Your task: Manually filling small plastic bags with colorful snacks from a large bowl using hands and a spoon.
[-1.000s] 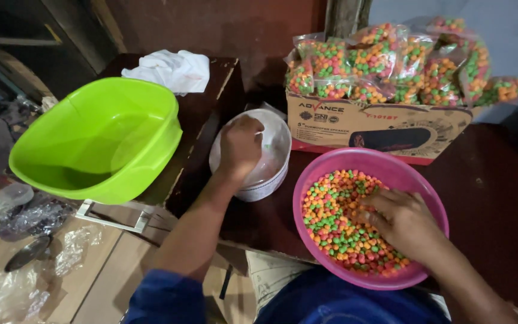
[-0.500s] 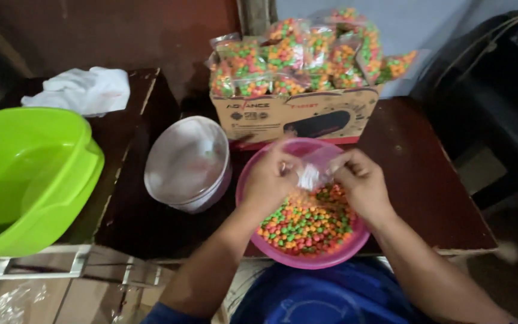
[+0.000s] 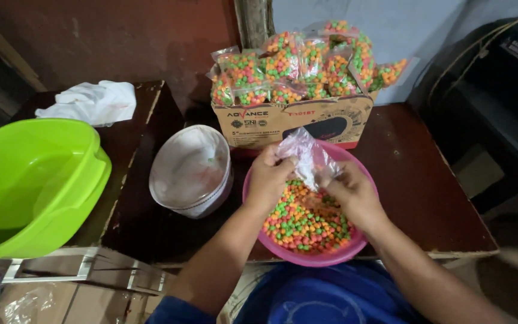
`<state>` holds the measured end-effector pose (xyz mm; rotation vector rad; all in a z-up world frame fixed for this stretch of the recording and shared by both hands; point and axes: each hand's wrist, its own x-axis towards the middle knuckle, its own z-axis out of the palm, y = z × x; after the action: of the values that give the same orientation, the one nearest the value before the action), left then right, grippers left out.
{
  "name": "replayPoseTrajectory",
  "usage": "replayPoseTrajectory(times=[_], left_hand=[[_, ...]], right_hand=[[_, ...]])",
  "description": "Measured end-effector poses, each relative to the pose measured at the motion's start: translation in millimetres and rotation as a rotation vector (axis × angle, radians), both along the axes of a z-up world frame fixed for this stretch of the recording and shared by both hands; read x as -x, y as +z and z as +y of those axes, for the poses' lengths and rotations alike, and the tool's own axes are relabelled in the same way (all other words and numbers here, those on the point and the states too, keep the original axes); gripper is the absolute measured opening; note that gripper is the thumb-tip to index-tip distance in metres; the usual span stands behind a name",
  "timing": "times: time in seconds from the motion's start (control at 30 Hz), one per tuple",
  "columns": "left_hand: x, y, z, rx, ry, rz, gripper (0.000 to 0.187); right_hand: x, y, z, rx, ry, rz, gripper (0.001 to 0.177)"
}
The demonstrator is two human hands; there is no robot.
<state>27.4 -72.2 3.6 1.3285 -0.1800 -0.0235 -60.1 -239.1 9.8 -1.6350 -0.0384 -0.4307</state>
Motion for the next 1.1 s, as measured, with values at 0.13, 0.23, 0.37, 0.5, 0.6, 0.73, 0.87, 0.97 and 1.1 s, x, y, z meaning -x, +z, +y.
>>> replayPoseTrajectory(times=[0.13,0.23,0.37,0.5,0.6,0.73,0.87,0.97,1.1], left_hand=[[21.4,12.4,7.5,-0.557,0.038,-0.299,0.025],[18.7,-5.3,3.1,-0.765,-0.017,-0.437,0.015],[7.0,-24.6,-0.4,-0.822,-0.007,-0.745,0.009],[14.1,-26.2,4.8,-0.814,-0.006,-0.764,0.013],[17.1,-15.1,14.8,-0.814,-0.09,-0.676,0.011],[18.0,-14.0,16.0,-0.806,-0.076,-0.593,0.011],[36.6,8.7,15.7,-0.828,-0.072,-0.525,0.014],[49.3,20.3,19.9,-0.815,-0.112,-0.5,0.014],[48.3,23.2,20.2,-0.817,-0.101,-0.512,0.017]], right_hand=[[10.2,12.9,-2.2,0.039,-0.159,-0.116,0.039],[3.5,7.3,-2.3,0.513,-0.248,-0.439,0.037],[-10.6,-16.9,-8.3,0.91,-0.29,-0.449,0.019],[-26.2,-30.2,-13.9,0.761,-0.255,-0.39,0.029],[-23.0,-22.5,-10.6,0.579,-0.136,-0.24,0.012],[-21.3,-19.4,-6.3,0.495,-0.163,-0.163,0.011],[-21.6,-7.1,-7.8,0.541,-0.188,-0.243,0.015],[-22.1,-4.6,-6.7,0.533,-0.084,-0.265,0.012],[-21.3,-4.8,-8.4,0.535,0.017,-0.312,0.009]])
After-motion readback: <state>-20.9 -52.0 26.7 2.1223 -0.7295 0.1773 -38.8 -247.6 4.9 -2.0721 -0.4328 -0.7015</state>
